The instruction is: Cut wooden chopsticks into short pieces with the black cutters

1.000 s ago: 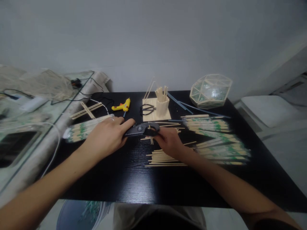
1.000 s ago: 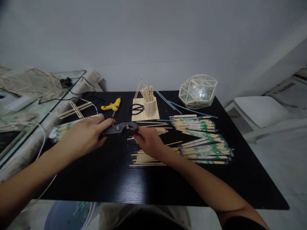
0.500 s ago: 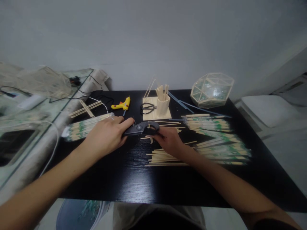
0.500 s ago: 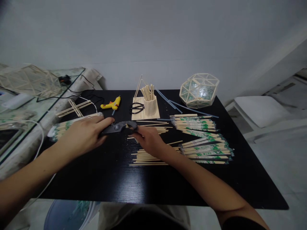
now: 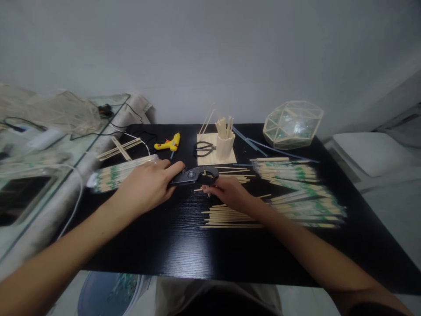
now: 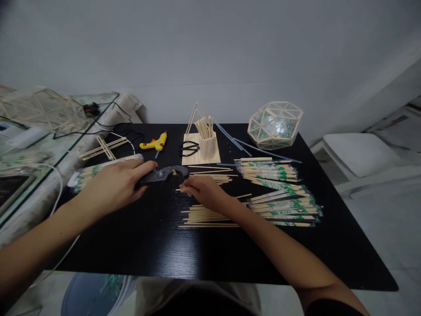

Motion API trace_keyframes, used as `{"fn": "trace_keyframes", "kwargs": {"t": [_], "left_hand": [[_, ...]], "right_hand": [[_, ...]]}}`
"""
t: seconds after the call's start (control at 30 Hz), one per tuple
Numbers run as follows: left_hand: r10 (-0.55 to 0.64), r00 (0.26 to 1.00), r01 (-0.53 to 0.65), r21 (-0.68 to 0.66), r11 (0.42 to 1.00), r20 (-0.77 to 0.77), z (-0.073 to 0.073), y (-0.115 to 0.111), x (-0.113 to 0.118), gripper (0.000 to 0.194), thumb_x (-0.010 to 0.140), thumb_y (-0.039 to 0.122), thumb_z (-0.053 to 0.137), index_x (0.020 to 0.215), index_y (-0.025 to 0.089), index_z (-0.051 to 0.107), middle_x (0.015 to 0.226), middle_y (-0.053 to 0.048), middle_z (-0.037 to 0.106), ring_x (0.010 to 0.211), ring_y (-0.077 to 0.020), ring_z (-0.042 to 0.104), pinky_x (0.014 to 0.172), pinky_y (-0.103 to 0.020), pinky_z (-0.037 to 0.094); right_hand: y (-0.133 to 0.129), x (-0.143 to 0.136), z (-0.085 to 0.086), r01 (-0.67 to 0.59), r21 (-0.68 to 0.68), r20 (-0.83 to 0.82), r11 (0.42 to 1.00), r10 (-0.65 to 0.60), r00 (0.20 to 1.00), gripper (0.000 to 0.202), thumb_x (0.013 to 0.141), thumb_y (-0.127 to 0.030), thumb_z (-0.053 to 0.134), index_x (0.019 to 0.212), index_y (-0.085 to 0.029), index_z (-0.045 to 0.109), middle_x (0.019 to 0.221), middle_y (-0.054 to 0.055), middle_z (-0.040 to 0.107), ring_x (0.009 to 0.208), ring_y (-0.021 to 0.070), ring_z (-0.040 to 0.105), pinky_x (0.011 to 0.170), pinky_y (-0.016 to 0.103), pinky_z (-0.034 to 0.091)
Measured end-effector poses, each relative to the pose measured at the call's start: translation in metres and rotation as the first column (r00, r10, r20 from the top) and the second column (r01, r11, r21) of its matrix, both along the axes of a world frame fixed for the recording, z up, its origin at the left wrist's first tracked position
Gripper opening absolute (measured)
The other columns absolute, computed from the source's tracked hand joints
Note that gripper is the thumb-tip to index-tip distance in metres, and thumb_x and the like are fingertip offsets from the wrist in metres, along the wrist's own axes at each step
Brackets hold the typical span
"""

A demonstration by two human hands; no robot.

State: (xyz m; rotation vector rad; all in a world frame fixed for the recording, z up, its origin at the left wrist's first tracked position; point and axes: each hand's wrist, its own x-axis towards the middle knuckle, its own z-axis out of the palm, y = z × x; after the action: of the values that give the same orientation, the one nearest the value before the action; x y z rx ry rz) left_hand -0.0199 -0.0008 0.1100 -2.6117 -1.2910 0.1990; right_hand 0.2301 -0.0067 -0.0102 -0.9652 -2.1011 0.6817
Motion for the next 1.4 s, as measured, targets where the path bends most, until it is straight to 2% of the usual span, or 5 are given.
{"fn": "trace_keyframes", "kwargs": {"t": [0.27, 0.67, 1.07, 1.23, 1.4], "left_hand": [[0.003, 1.0, -0.003, -0.006, 1.0, 0.0, 0.0, 0.0, 0.001, 0.035, 0.089, 0.023, 0.054, 0.123, 0.019, 0.061, 0.1, -0.012, 0.068, 0.089, -0.0305, 0.071, 0.078, -0.041, 0.057], [0.015, 1.0, -0.015, -0.002, 1.0, -0.012, 0.0, -0.002, 0.003, 0.034, 0.088, 0.024, 0.056, 0.122, 0.02, 0.061, 0.098, -0.012, 0.069, 0.088, -0.0303, 0.071, 0.076, -0.04, 0.057], [0.052, 0.997, -0.051, 0.016, 0.999, -0.064, 0.005, -0.004, 0.008, 0.039, 0.085, 0.011, 0.053, 0.121, 0.022, 0.062, 0.095, -0.01, 0.071, 0.086, -0.0306, 0.071, 0.071, -0.039, 0.054], [0.056, 0.998, -0.056, 0.03, 0.998, -0.018, 0.0, -0.002, 0.006, 0.039, 0.083, 0.011, 0.052, 0.118, 0.022, 0.065, 0.093, -0.011, 0.07, 0.084, -0.0308, 0.071, 0.068, -0.039, 0.053], [0.059, 0.991, -0.06, 0.006, 0.998, 0.122, -0.006, 0.005, -0.004, 0.042, 0.08, 0.014, 0.056, 0.119, 0.022, 0.066, 0.102, -0.012, 0.072, 0.095, -0.0314, 0.071, 0.08, -0.041, 0.056]], "right_hand": [[0.0, 0.0, 0.002, 0.001, 0.004, 0.025, 1.0, -0.001, 1.0, 0.013, 0.099, -0.021, 0.068, 0.095, -0.016, 0.079, 0.086, 0.005, 0.08, 0.077, 0.0163, 0.073, 0.072, 0.023, 0.049], [0.0, 0.001, -0.001, -0.019, 0.0, 0.019, 1.0, 0.019, 1.0, 0.013, 0.099, -0.02, 0.066, 0.102, -0.016, 0.078, 0.095, 0.007, 0.082, 0.086, 0.0183, 0.076, 0.08, 0.026, 0.053], [-0.002, 0.001, 0.0, 0.011, 0.012, 0.037, 1.0, -0.011, 0.999, 0.011, 0.098, -0.019, 0.067, 0.099, -0.017, 0.078, 0.091, 0.007, 0.081, 0.082, 0.0191, 0.075, 0.076, 0.026, 0.052], [-0.002, 0.0, -0.001, 0.02, 0.003, 0.044, 1.0, -0.02, 0.999, 0.011, 0.099, -0.02, 0.067, 0.097, -0.017, 0.077, 0.088, 0.005, 0.08, 0.079, 0.0178, 0.073, 0.075, 0.025, 0.05], [0.0, 0.003, 0.011, -0.041, -0.001, 0.08, 0.999, 0.041, 0.996, 0.015, 0.099, -0.021, 0.066, 0.088, -0.015, 0.074, 0.08, 0.004, 0.075, 0.071, 0.0144, 0.066, 0.069, 0.023, 0.044]]}}
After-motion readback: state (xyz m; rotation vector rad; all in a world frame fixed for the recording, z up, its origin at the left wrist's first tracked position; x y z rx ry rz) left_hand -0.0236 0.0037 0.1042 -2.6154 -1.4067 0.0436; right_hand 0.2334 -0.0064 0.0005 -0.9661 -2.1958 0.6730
